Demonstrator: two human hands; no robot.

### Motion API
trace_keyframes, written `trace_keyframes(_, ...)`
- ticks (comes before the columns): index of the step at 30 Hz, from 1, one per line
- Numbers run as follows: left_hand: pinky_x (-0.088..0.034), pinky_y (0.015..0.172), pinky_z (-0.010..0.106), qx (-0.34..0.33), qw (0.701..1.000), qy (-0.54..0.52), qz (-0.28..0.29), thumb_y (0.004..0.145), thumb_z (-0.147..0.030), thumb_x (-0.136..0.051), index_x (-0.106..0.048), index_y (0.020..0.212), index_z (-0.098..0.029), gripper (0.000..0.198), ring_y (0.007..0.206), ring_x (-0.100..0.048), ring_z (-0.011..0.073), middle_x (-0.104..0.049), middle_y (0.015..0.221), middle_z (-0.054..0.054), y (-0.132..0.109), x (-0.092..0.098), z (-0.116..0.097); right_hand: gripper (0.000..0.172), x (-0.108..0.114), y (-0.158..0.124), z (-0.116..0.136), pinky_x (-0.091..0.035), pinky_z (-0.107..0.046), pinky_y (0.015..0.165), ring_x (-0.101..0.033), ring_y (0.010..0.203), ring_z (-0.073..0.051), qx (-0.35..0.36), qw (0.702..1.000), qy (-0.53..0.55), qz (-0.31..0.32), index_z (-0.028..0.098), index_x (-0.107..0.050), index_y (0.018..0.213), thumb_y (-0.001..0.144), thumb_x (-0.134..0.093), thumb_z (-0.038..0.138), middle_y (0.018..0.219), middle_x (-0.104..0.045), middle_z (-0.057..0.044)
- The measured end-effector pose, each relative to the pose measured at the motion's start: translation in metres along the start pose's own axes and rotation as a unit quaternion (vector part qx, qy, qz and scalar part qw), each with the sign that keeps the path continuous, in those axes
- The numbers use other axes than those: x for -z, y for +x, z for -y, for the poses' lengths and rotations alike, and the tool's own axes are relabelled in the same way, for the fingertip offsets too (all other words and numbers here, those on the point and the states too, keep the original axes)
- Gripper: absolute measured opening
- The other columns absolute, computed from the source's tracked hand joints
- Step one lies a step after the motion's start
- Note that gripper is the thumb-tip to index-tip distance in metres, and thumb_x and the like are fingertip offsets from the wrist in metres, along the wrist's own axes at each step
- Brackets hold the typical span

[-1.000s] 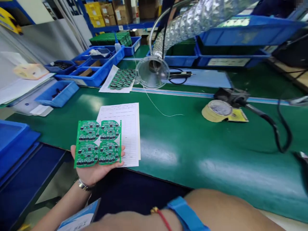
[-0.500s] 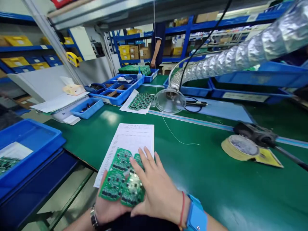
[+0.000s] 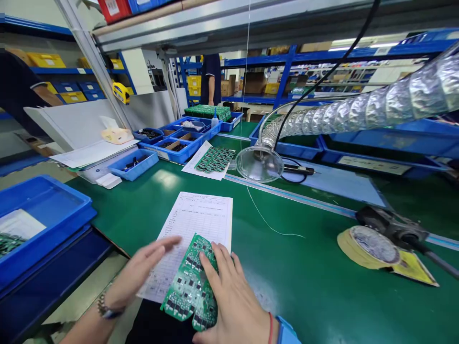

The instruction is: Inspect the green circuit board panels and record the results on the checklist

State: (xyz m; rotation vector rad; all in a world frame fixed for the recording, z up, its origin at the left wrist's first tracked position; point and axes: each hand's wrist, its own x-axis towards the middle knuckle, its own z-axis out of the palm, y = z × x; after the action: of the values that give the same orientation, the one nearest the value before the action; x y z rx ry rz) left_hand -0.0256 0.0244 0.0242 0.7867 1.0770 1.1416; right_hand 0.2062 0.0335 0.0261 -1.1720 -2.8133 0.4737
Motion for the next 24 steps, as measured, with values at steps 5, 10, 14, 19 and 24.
trace_keyframes(5,-0.022,0.104,0.037,-0.073,0.959,0.208,-0.176,0.066,-0.037,-0.065,-0.052,0.116,-0.026,0.052,0.126,-0.031,0.0252,-0.04,0.135,0.006,0.037,0.05,-0.016,0.108,-0.018,0.009,-0.012,-0.018,-0.062,0.098,-0.007,0.128,-0.042,0.02,0.998,0.02,0.059,0.024,-0.002,0.139,0.056,-0.067,0.046,0.145,0.0,-0.015)
trace_keyframes(10,-0.042,0.087,0.037,-0.02,0.98,0.136,-0.146,0.069,-0.038,-0.063,-0.037,0.127,-0.022,0.066,0.121,-0.038,0.0271,-0.034,0.137,0.015,0.054,0.05,-0.021,0.103,-0.033,0.011,-0.017,-0.014,-0.065,0.097,-0.007,0.128,-0.041,0.036,0.998,-0.006,0.056,0.025,0.0,0.139,0.061,-0.067,0.035,0.145,-0.006,-0.016)
trace_keyframes(14,-0.048,0.073,0.038,0.04,0.991,0.098,-0.079,0.068,-0.037,-0.065,-0.041,0.124,-0.016,0.064,0.096,-0.058,0.0289,-0.057,0.114,0.017,0.062,0.047,-0.023,0.111,-0.036,0.01,-0.016,-0.014,-0.067,0.095,-0.008,0.127,-0.044,0.041,0.997,-0.015,0.06,0.025,-0.001,0.139,0.053,-0.072,0.034,0.144,-0.008,-0.018)
trace_keyframes(19,-0.046,0.078,0.036,-0.068,0.977,0.198,-0.051,0.07,-0.035,-0.061,-0.059,0.103,-0.017,0.037,0.099,-0.056,0.0278,-0.062,0.107,0.009,0.058,0.043,-0.014,0.103,-0.041,0.006,-0.019,-0.016,-0.066,0.096,-0.009,0.127,-0.043,0.053,0.998,-0.008,0.027,0.025,-0.004,0.139,0.06,-0.07,0.035,0.144,-0.007,-0.017)
trace_keyframes(24,-0.046,0.079,0.036,-0.09,0.986,0.097,-0.099,0.069,-0.031,-0.064,-0.052,0.103,-0.019,0.038,0.094,-0.058,0.0249,-0.063,0.104,0.008,0.046,0.039,-0.004,0.092,-0.045,0.0,-0.025,-0.023,-0.064,0.095,-0.013,0.128,-0.041,0.074,0.997,0.016,-0.029,0.025,-0.003,0.139,0.07,-0.058,0.051,0.145,-0.005,-0.014)
